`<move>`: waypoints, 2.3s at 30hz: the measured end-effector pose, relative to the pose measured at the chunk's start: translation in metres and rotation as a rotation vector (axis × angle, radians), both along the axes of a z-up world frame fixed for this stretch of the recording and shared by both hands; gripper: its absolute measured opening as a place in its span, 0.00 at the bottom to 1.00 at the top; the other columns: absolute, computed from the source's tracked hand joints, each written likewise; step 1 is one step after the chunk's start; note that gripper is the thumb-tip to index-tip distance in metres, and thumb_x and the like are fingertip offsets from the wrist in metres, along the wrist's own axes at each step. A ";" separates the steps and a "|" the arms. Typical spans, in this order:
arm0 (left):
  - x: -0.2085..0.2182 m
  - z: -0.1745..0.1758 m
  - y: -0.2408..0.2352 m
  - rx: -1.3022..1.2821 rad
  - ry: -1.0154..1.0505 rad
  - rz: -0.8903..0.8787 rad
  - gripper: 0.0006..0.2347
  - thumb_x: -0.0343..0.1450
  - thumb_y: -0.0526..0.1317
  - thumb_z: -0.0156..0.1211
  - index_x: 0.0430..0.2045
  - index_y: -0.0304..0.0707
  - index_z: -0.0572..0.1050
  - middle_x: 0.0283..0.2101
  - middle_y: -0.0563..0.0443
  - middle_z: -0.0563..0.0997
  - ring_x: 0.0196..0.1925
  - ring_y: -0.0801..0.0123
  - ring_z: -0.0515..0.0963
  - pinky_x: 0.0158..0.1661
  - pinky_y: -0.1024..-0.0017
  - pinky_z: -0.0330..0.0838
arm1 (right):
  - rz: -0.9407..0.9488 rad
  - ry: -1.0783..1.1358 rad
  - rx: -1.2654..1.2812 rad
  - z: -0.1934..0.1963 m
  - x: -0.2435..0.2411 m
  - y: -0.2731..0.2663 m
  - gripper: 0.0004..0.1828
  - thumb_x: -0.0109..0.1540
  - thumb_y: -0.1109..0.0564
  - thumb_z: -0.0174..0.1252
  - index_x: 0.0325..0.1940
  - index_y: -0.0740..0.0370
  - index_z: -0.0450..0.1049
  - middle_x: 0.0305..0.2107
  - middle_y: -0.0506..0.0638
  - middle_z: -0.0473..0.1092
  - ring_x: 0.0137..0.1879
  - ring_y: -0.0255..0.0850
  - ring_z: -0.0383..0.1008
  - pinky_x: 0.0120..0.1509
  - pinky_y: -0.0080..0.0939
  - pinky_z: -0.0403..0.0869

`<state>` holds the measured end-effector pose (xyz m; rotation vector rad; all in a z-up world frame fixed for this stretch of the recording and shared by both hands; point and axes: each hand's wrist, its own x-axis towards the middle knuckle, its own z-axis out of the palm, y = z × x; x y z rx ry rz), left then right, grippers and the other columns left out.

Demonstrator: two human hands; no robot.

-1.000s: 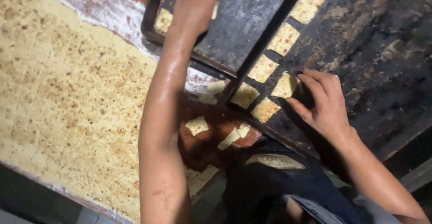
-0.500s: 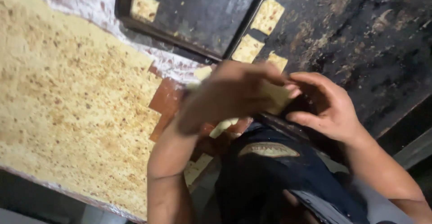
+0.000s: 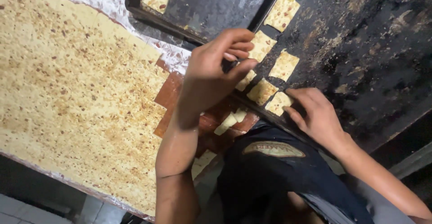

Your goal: The person picks up cut square dough pieces from a large seasoned dough sheet on the worktable and arranges them one at a time in spaced rows on dark baking trays, turning each piece over and repositioning the trays as they fill.

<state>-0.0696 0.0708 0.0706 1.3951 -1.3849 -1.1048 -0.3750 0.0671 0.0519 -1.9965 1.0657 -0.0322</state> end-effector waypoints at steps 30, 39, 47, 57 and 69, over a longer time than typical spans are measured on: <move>0.172 -0.166 -0.070 -0.018 -1.369 -0.208 0.07 0.70 0.34 0.57 0.39 0.36 0.78 0.41 0.41 0.82 0.43 0.51 0.82 0.40 0.54 0.73 | 0.061 -0.005 -0.175 0.003 -0.001 -0.003 0.20 0.58 0.57 0.67 0.52 0.65 0.76 0.44 0.58 0.74 0.50 0.56 0.74 0.54 0.50 0.75; 0.157 -0.081 -0.056 -0.070 -1.321 -0.209 0.04 0.64 0.37 0.66 0.29 0.41 0.82 0.40 0.43 0.82 0.49 0.50 0.80 0.48 0.52 0.73 | -0.080 -0.160 -0.247 0.021 -0.020 -0.011 0.18 0.60 0.62 0.68 0.54 0.65 0.75 0.47 0.58 0.74 0.53 0.52 0.75 0.57 0.46 0.74; -0.030 0.015 -0.001 -0.213 -0.008 -0.320 0.06 0.76 0.37 0.66 0.37 0.41 0.73 0.32 0.52 0.80 0.31 0.69 0.81 0.31 0.74 0.75 | -0.360 -0.679 0.506 0.034 -0.026 -0.014 0.32 0.60 0.61 0.68 0.67 0.67 0.67 0.59 0.54 0.71 0.60 0.38 0.75 0.64 0.38 0.75; -0.087 0.004 0.030 0.077 0.014 -0.232 0.29 0.62 0.36 0.70 0.59 0.37 0.66 0.35 0.43 0.83 0.37 0.48 0.85 0.36 0.58 0.79 | -0.462 -0.211 0.680 -0.039 -0.097 0.026 0.16 0.61 0.63 0.66 0.53 0.68 0.78 0.38 0.46 0.76 0.44 0.31 0.75 0.50 0.34 0.75; -0.125 -0.048 0.015 -0.288 -0.670 -0.455 0.01 0.64 0.36 0.60 0.25 0.42 0.77 0.30 0.50 0.79 0.37 0.57 0.80 0.37 0.60 0.73 | -0.027 0.122 -0.291 0.013 -0.044 0.018 0.26 0.55 0.51 0.69 0.53 0.66 0.76 0.45 0.60 0.74 0.52 0.58 0.73 0.57 0.51 0.73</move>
